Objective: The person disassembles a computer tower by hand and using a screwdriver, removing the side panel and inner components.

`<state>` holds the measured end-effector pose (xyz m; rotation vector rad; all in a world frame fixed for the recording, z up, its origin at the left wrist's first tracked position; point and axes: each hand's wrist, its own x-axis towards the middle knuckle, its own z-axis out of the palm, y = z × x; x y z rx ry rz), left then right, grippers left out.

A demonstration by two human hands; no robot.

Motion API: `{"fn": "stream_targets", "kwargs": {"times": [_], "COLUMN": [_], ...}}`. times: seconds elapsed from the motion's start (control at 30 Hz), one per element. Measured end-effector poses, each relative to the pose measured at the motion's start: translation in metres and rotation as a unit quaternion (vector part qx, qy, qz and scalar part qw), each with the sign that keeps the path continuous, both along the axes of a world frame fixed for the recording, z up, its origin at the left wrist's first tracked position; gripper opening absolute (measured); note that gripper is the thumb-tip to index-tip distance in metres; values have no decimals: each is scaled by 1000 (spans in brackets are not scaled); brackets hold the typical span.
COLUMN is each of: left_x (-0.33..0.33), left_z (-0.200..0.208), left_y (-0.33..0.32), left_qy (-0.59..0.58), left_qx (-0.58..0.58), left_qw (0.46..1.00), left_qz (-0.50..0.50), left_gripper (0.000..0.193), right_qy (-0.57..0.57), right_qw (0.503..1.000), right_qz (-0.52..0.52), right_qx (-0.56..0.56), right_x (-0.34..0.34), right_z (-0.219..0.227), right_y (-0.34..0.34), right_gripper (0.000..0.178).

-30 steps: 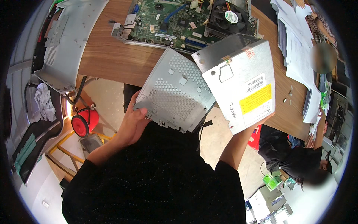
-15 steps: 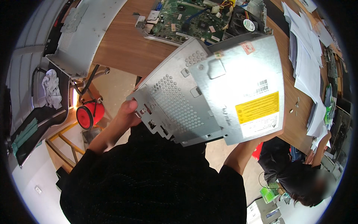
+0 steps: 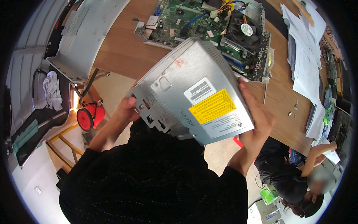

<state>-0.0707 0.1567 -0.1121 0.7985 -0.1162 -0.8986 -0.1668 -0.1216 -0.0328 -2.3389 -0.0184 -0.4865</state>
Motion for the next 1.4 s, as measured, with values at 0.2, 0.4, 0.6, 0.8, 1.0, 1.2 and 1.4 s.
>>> {"fn": "stream_targets", "kwargs": {"times": [0.2, 0.4, 0.6, 0.8, 1.0, 1.2, 1.4], "left_x": [-4, -7, -7, -8, -3, -6, -3], "left_z": [-12, -17, -22, -21, -35, -39, -33], "left_y": [-2, -1, 7, 16, 27, 8, 10], "left_qy": [0, 29, 12, -120, -170, -26, 39], "left_qx": [-2, -6, 0, 47, 12, -36, -60], "left_qw": [1000, 1000, 1000, 989, 982, 991, 988], "left_qz": [18, 11, 21, 67, 79, 129, 139], "left_gripper": [111, 111, 112, 119, 109, 113, 112], "right_qy": [117, 186, 212, 110, 95, 36, -177], "right_qw": [990, 973, 928, 943, 947, 937, 755], "right_qz": [35, 137, 266, 144, 51, -63, -103], "right_qx": [70, 11, 150, 279, 303, 342, 623], "right_x": [-3, -2, 8, 1, -35, -45, -38], "right_z": [18, 31, 28, -8, -34, -46, -38], "right_y": [-1, -13, -16, 7, 9, 20, -11], "right_gripper": [48, 68, 80, 85, 103, 99, 69]}}
